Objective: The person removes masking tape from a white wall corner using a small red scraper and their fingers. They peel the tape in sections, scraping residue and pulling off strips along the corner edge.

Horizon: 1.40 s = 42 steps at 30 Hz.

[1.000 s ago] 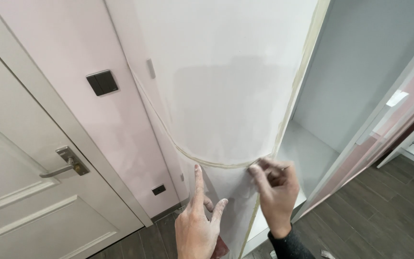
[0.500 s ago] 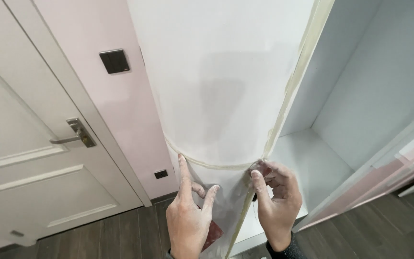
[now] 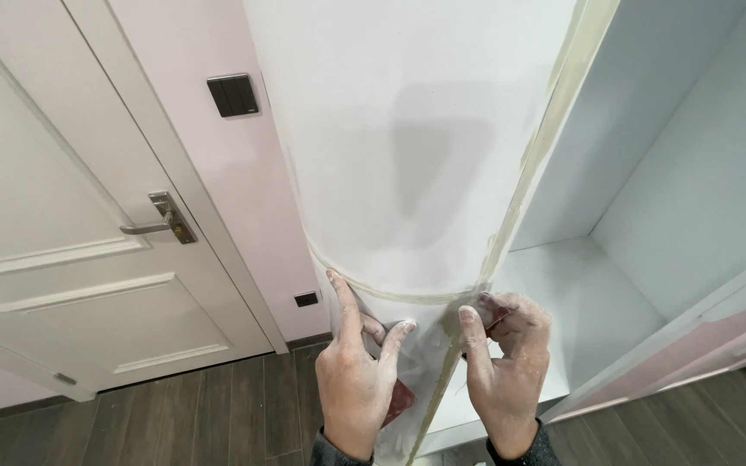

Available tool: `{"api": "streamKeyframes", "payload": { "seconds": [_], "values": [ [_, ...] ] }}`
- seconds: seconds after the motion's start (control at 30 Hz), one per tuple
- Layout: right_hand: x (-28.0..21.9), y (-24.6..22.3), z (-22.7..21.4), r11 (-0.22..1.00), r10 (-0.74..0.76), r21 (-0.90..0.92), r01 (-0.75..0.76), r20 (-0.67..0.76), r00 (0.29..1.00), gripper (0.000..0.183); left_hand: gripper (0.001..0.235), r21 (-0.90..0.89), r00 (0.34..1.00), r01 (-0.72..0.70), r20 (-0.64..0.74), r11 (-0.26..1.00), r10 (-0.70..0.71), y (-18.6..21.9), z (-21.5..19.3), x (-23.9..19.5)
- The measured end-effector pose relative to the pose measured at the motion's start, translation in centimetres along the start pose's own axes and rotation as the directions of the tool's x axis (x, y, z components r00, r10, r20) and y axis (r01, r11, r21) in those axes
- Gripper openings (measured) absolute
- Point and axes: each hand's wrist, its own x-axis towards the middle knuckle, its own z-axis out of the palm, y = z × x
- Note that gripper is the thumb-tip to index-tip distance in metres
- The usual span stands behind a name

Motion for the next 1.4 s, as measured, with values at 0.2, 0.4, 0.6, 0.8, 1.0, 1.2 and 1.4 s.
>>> {"api": "streamKeyframes", "payload": {
  "seconds": [0.2, 0.4, 0.6, 0.8, 1.0, 1.2, 1.4],
  "values": [
    [0.1, 2.3, 2.2, 0.987, -0.153, -0.059, 0.150, -0.040, 0.987, 0.020, 0.118, -0.003, 0.997, -0.025, 0.066, 1.000, 0.026, -0.1, -0.8, 0.3],
    [2.5, 0.5, 2.2, 0.978, -0.204, 0.011, 0.211, -0.198, 0.959, 0.023, 0.119, -0.022, 0.991, 0.030, 0.128, 0.999, -0.027, 0.3, -1.1, 0.5],
    [0.1, 2.5, 3.4, 0.920, -0.379, -0.138, 0.367, -0.070, 0.923, 0.025, 0.122, -0.036, 0.985, 0.069, 0.162, 0.997, -0.062, 0.0, -0.6, 0.5],
    [-2.2, 3.6, 4.4, 0.906, -0.405, -0.130, 0.404, 0.017, 0.914, 0.015, 0.124, 0.009, 0.985, 0.075, 0.156, 0.997, -0.076, -0.9, -0.4, 0.5],
    [1.2, 1.2, 4.3, 0.929, -0.343, 0.078, 0.362, -0.186, 0.921, 0.020, 0.119, -0.025, 0.996, -0.052, 0.065, 0.998, 0.054, -1.2, -0.2, 0.2],
    [-0.2, 2.6, 4.2, 0.955, -0.292, -0.031, 0.295, -0.267, 0.918, 0.015, 0.121, -0.015, 0.992, 0.013, 0.123, 1.000, -0.011, -1.5, -0.3, 0.3],
    [-0.4, 3.8, 4.0, 0.860, -0.507, -0.115, 0.498, -0.068, 0.859, 0.007, 0.121, -0.020, 0.991, 0.013, 0.134, 1.000, -0.010, -1.9, -0.3, 0.4]
  ]
}}
